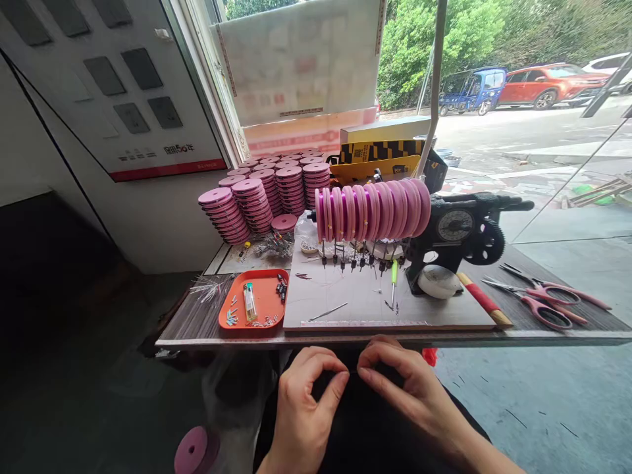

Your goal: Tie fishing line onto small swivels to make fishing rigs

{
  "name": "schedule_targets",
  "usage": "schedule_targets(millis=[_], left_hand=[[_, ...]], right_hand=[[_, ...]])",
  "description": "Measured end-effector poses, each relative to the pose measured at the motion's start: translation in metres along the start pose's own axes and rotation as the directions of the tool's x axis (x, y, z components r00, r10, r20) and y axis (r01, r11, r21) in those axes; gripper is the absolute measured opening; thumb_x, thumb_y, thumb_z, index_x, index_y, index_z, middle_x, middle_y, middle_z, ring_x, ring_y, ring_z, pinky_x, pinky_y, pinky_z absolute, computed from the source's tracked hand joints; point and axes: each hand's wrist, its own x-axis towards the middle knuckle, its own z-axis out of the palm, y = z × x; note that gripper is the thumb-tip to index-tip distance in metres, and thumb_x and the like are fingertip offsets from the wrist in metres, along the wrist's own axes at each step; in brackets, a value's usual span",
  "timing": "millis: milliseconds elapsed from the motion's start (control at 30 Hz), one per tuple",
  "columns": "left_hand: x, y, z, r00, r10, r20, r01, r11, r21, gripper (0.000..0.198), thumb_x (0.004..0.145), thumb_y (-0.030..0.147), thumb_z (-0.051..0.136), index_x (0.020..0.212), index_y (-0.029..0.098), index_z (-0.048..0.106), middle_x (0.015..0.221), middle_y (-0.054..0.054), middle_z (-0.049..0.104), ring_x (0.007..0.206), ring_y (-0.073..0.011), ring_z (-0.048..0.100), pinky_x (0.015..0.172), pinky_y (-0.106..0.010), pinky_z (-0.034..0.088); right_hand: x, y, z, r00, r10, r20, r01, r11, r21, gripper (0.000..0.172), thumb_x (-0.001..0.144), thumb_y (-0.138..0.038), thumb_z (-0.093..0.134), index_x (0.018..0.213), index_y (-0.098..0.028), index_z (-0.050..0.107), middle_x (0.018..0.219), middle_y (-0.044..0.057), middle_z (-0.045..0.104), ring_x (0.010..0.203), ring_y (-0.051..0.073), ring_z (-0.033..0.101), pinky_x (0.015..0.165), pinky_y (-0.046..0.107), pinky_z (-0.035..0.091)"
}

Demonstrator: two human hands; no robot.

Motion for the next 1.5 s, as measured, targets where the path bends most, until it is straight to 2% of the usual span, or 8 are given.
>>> schedule_targets(millis=[133, 367, 533, 833, 1133, 1267, 1367, 1500], left_hand=[[-0.001, -0.001, 0.001, 1.000, 0.008, 0.018, -0.008, 0.999, 0.032, 0.014, 0.084, 0.022, 0.053, 0.072, 0.019, 0.059, 0.073, -0.002, 0.062, 0.069, -0.0159, 0.059, 0.064, -0.025, 0.047], [-0.002, 0.002, -0.003, 0.996, -0.059, 0.069, 0.057, 0.998, 0.034, 0.020, 0.086, 0.028, 0.049, 0.071, 0.019, 0.056, 0.071, -0.001, 0.059, 0.066, -0.0158, 0.056, 0.062, -0.025, 0.043], [-0.001, 0.004, -0.006, 0.990, -0.087, 0.114, 0.083, 0.996, 0.045, 0.023, 0.088, 0.030, 0.046, 0.069, 0.019, 0.053, 0.069, -0.001, 0.055, 0.065, -0.0153, 0.052, 0.061, -0.025, 0.040], [-0.004, -0.004, -0.010, 0.987, -0.144, 0.077, 0.146, 0.989, -0.018, 0.024, 0.089, 0.032, 0.043, 0.069, 0.019, 0.049, 0.067, 0.001, 0.051, 0.064, -0.0140, 0.048, 0.060, -0.024, 0.038], [-0.009, -0.004, -0.010, 0.991, -0.026, 0.134, 0.016, 0.997, 0.076, 0.019, 0.086, 0.025, 0.046, 0.069, 0.018, 0.053, 0.069, -0.003, 0.057, 0.068, -0.0168, 0.054, 0.062, -0.026, 0.040], [0.008, -0.015, -0.042, 0.999, -0.028, 0.047, 0.014, 0.961, 0.277, 0.017, 0.085, 0.023, 0.050, 0.071, 0.019, 0.058, 0.074, -0.003, 0.060, 0.075, -0.0179, 0.056, 0.070, -0.029, 0.042], [0.034, -0.033, -0.078, 0.994, -0.030, -0.109, 0.088, 0.809, 0.581, 0.012, 0.082, 0.017, 0.053, 0.075, 0.019, 0.063, 0.079, -0.004, 0.060, 0.081, -0.0201, 0.054, 0.074, -0.032, 0.041], [0.063, -0.053, -0.103, 0.994, -0.107, 0.020, 0.058, 0.679, 0.732, 0.010, 0.075, 0.015, 0.061, 0.068, 0.021, 0.066, 0.079, -0.003, 0.062, 0.082, -0.0218, 0.053, 0.073, -0.036, 0.038]], right_hand=[[0.000, 0.000, 0.003, 0.988, -0.154, -0.003, 0.152, 0.975, -0.160, 0.005, 0.083, -0.018, 0.053, 0.079, -0.019, 0.056, 0.067, 0.001, 0.059, 0.067, 0.016, 0.054, 0.062, 0.028, 0.044], [0.009, -0.008, 0.006, 0.892, -0.448, 0.055, 0.428, 0.800, -0.420, 0.015, 0.088, -0.010, 0.045, 0.079, -0.018, 0.054, 0.064, 0.001, 0.060, 0.060, 0.015, 0.051, 0.073, 0.034, 0.041], [0.009, -0.010, 0.007, 0.910, -0.408, 0.074, 0.405, 0.838, -0.367, 0.015, 0.086, -0.010, 0.046, 0.075, -0.019, 0.052, 0.065, 0.001, 0.058, 0.062, 0.015, 0.051, 0.072, 0.033, 0.040], [0.005, -0.005, 0.012, 0.996, -0.066, 0.054, 0.067, 0.998, -0.013, 0.016, 0.087, -0.021, 0.049, 0.070, -0.019, 0.049, 0.068, 0.000, 0.054, 0.066, 0.015, 0.051, 0.061, 0.026, 0.040], [0.004, 0.000, 0.018, 0.975, -0.199, 0.100, 0.206, 0.976, -0.067, 0.016, 0.085, -0.019, 0.047, 0.069, -0.020, 0.049, 0.064, -0.001, 0.053, 0.060, 0.012, 0.051, 0.054, 0.022, 0.041], [0.005, 0.003, 0.017, 0.965, -0.235, 0.114, 0.244, 0.967, -0.072, 0.013, 0.085, -0.018, 0.047, 0.072, -0.020, 0.050, 0.065, -0.001, 0.055, 0.060, 0.011, 0.054, 0.054, 0.019, 0.044], [0.007, 0.004, 0.017, 0.965, -0.224, 0.139, 0.236, 0.968, -0.081, 0.013, 0.086, -0.018, 0.047, 0.073, -0.021, 0.050, 0.066, -0.002, 0.056, 0.060, 0.011, 0.055, 0.055, 0.018, 0.045], [0.009, 0.002, 0.018, 0.966, -0.221, 0.137, 0.234, 0.968, -0.092, 0.013, 0.086, -0.018, 0.047, 0.074, -0.021, 0.050, 0.065, -0.001, 0.057, 0.059, 0.012, 0.056, 0.054, 0.019, 0.046]])
